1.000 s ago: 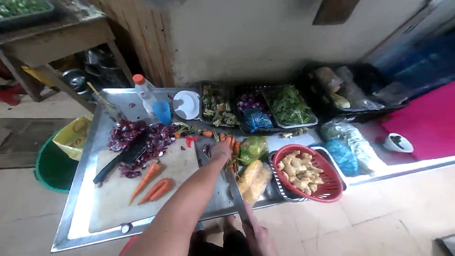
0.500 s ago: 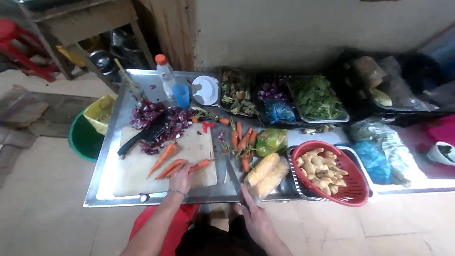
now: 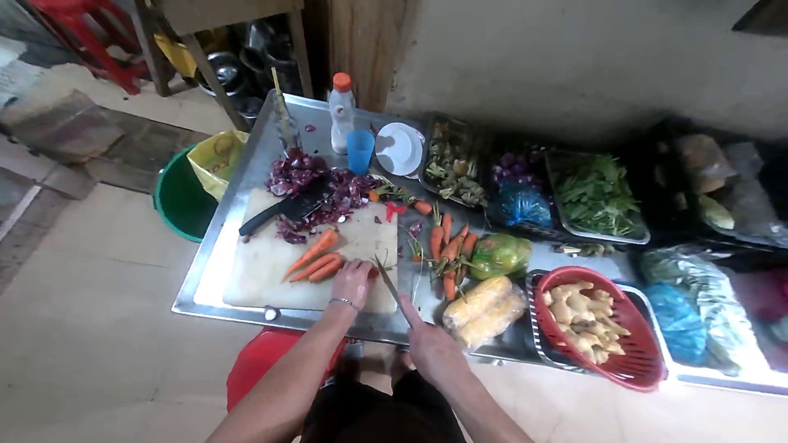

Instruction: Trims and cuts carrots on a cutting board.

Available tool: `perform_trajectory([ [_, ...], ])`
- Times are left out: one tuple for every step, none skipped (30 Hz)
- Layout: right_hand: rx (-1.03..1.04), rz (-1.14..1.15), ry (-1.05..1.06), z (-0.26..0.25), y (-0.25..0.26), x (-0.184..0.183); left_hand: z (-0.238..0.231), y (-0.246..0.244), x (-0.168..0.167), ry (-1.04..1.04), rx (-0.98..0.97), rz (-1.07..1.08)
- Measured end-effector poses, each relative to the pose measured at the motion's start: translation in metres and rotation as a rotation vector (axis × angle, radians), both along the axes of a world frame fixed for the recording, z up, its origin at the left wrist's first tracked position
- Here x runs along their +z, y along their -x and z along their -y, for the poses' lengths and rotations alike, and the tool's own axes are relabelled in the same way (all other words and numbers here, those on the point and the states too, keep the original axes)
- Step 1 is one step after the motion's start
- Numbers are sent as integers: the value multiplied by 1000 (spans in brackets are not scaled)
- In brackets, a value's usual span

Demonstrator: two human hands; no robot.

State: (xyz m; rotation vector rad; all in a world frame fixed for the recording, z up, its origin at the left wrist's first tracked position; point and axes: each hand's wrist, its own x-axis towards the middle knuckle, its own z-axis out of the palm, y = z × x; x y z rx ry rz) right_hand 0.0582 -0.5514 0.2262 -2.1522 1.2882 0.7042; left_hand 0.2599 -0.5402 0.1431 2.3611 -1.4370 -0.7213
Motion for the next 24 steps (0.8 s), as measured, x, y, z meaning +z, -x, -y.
perform_trajectory([
  [6,-2,0,0,0,-1,-1,0,-1,10,-1,4],
  [10,-2,1,1,-1,-1,-1,0,-2,27,2,10],
  [12,-6,-1,2,-2,-1,-2,0,-4,48,9,12],
  [16,-8,-5,3,-3,1,-1,0,-4,62,14,9],
  [21,-14,-9,5,-3,2,-1,0,-4,69,17,-7],
  [30,-26,-11,6,-4,4,-1,-1,-3,66,21,-21],
  [37,-37,-15,8,-4,6,-1,-1,-2,56,24,-37],
  [42,-44,-22,11,-5,8,-1,-2,-1,48,25,-54],
  [46,-45,-25,13,-6,9,-1,-3,-1,51,29,-72],
  [54,-45,-29,16,-6,10,-1,-4,-1,52,32,-88],
  [65,-46,-38,18,-7,13,-2,-5,-2,56,34,-104],
  [76,-49,-54,22,-8,17,-2,-5,-3,67,35,-115],
  [87,-50,-68,25,-9,19,-2,-5,-5,79,32,-122],
  [99,-49,-77,29,-9,21,-2,-5,-8,95,29,-127],
  [102,-44,-82,32,-10,21,-2,-5,-10,113,31,-132],
  [102,-35,-87,33,-11,18,-3,-4,-11,132,35,-139],
  [99,-23,-94,34,-13,13,-3,-4,-12,144,42,-147],
  [90,-15,-93,33,-16,5,-3,-4,-12,142,49,-156],
  [80,-13,-91,31,-18,-4,-4,-4,-9,132,57,-174],
  [73,-10,-84,29,-20,-13,-3,-4,-7,119,63,-186],
  [65,-3,-74,28,-21,-20,-2,-5,-5,106,62,-186],
  [49,10,-72,26,-20,-26,-2,-5,-4,91,53,-173],
  [29,35,-71,24,-15,-32,-2,-5,-4,80,34,-150],
  [3,74,-75,24,-10,-38,-3,-5,-6,84,15,-115],
])
